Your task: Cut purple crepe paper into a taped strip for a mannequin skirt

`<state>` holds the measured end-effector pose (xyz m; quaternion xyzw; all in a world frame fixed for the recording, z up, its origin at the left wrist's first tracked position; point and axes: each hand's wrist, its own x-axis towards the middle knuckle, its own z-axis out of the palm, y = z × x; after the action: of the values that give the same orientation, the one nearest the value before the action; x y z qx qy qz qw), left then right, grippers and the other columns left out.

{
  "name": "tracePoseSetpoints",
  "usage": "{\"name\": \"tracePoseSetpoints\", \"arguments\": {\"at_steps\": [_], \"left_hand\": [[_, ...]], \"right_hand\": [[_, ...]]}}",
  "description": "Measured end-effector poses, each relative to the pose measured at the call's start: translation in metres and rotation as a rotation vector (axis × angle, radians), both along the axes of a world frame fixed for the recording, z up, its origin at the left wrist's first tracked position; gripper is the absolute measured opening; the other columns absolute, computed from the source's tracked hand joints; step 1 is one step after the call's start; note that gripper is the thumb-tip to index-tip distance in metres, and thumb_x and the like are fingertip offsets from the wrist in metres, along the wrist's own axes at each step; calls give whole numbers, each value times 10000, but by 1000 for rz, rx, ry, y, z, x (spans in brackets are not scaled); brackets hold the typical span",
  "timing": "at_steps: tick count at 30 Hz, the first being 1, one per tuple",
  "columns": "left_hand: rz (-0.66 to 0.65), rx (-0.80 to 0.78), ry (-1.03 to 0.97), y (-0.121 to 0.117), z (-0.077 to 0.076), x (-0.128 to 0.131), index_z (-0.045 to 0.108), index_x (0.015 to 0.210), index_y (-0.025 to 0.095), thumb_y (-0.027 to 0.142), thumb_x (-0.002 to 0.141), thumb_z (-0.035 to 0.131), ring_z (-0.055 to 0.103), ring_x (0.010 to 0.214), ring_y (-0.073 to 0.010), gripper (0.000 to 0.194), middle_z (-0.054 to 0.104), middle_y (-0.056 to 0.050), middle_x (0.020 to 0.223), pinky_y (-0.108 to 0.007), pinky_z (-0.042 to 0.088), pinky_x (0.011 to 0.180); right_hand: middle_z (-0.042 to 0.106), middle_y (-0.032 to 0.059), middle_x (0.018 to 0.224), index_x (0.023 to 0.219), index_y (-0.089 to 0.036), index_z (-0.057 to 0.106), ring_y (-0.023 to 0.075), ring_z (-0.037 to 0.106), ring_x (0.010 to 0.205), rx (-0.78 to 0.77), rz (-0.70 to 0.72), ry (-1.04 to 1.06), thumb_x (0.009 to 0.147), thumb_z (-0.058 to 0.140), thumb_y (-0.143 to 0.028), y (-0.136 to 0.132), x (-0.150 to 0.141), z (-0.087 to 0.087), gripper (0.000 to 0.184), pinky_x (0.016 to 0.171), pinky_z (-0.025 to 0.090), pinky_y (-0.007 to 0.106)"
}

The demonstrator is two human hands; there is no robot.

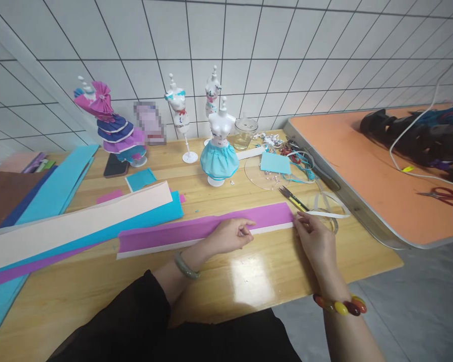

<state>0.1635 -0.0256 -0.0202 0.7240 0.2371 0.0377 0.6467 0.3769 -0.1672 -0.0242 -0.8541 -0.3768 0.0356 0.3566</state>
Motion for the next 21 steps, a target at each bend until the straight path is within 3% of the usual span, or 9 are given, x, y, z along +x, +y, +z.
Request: {"name": "tracePoseSetpoints", "arguments": {"at_steps": [12, 21], "left_hand": [[-4, 285, 37, -2, 7, -1, 584, 1171, 188, 300, 776, 524, 578, 736, -123, 414, 660, -19, 852, -238, 445, 676], [-76, 421, 105, -2, 17, -2, 613, 1145, 226, 402, 772, 559, 588, 698, -129, 416, 664, -6, 796, -237, 427, 646]], "right_hand": [[705, 69, 851, 1072, -174, 642, 208, 640, 709, -14, -40, 4, 765, 568, -464, 0, 1, -4, 429, 687, 472, 353], [679, 74, 815, 1034, -153, 648, 162, 594, 575, 135, -99, 102, 722, 600, -433, 2, 5, -11, 422, 624, 488, 348]]}}
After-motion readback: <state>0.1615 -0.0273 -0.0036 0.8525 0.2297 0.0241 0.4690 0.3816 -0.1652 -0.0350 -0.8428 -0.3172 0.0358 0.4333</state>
